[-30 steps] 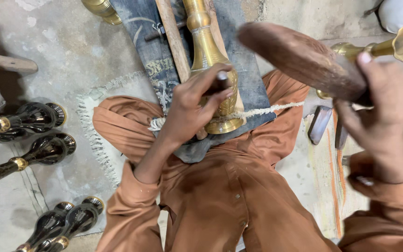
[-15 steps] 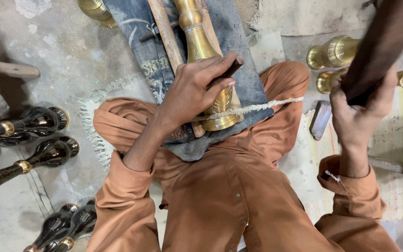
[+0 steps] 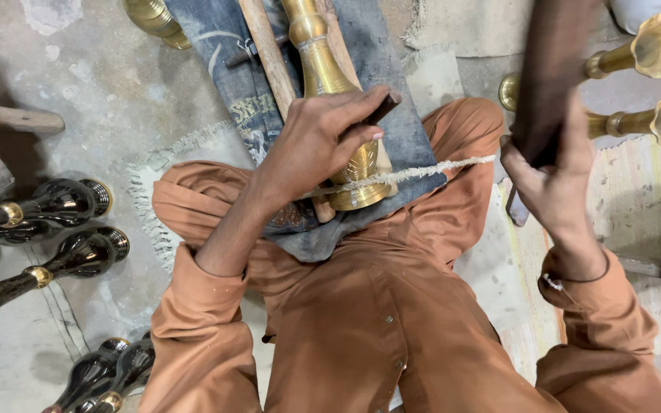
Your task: The person sits cross-legged on the floor with a brass vase clamped in a small vise on their lap. They hold a chisel against the vase surface and strike it with a wooden mallet, engraving decorative patterns, repositioning the chisel and rotating the vase as they work.
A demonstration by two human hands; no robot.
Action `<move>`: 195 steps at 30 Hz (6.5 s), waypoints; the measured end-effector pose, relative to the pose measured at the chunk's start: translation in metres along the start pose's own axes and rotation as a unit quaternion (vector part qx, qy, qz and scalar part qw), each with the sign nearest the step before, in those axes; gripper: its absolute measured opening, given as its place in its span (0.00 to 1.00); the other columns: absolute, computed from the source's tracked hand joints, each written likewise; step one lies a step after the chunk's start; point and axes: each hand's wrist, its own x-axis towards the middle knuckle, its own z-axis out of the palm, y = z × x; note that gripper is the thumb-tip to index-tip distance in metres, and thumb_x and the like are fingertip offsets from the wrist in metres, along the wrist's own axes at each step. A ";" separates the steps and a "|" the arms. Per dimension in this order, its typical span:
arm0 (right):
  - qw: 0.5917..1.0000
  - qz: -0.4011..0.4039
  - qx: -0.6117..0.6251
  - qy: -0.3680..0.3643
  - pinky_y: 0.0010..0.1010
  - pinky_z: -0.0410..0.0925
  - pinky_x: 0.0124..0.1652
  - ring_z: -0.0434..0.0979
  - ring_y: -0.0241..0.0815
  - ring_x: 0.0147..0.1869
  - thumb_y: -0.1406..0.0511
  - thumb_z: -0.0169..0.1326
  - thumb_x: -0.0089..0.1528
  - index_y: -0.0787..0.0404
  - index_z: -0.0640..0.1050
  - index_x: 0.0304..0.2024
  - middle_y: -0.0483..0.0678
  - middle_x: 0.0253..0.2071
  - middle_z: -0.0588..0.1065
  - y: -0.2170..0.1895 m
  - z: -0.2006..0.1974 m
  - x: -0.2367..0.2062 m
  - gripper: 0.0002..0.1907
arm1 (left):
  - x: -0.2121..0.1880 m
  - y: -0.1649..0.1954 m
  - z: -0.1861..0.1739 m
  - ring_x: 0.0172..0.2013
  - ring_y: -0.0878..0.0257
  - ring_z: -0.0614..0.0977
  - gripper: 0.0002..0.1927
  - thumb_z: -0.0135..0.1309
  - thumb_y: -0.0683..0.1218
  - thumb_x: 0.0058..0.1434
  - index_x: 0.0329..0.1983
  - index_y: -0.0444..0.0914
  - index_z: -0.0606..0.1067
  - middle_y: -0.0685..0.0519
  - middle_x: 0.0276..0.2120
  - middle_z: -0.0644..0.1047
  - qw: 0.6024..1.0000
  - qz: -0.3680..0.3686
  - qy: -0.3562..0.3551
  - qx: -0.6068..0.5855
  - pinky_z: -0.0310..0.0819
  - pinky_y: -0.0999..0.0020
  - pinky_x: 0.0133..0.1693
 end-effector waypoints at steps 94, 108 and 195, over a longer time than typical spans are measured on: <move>0.979 -0.083 -0.184 0.019 0.45 0.69 0.45 0.74 0.57 0.47 0.77 0.68 0.56 0.56 0.70 0.69 0.54 0.47 0.78 -0.040 0.004 0.009 0.40 | -0.016 -0.037 0.003 0.41 0.58 0.86 0.13 0.61 0.41 0.65 0.53 0.40 0.81 0.51 0.45 0.85 0.990 0.129 -0.063 -0.002 0.82 0.62 0.50; 0.983 -0.168 -0.031 -0.073 0.39 0.65 0.47 0.72 0.48 0.48 0.73 0.61 0.58 0.57 0.68 0.69 0.47 0.47 0.72 -0.063 -0.038 0.103 0.36 | -0.048 -0.019 0.029 0.40 0.54 0.87 0.13 0.64 0.41 0.65 0.51 0.33 0.79 0.46 0.42 0.83 0.983 0.019 0.176 -0.050 0.81 0.62 0.44; 0.979 0.148 0.135 -0.048 0.31 0.71 0.43 0.77 0.39 0.42 0.73 0.61 0.56 0.65 0.73 0.63 0.51 0.42 0.77 -0.041 0.005 0.014 0.31 | -0.079 -0.051 0.018 0.43 0.64 0.81 0.18 0.55 0.33 0.73 0.63 0.30 0.67 0.48 0.45 0.78 0.843 -0.091 0.369 -0.381 0.83 0.65 0.49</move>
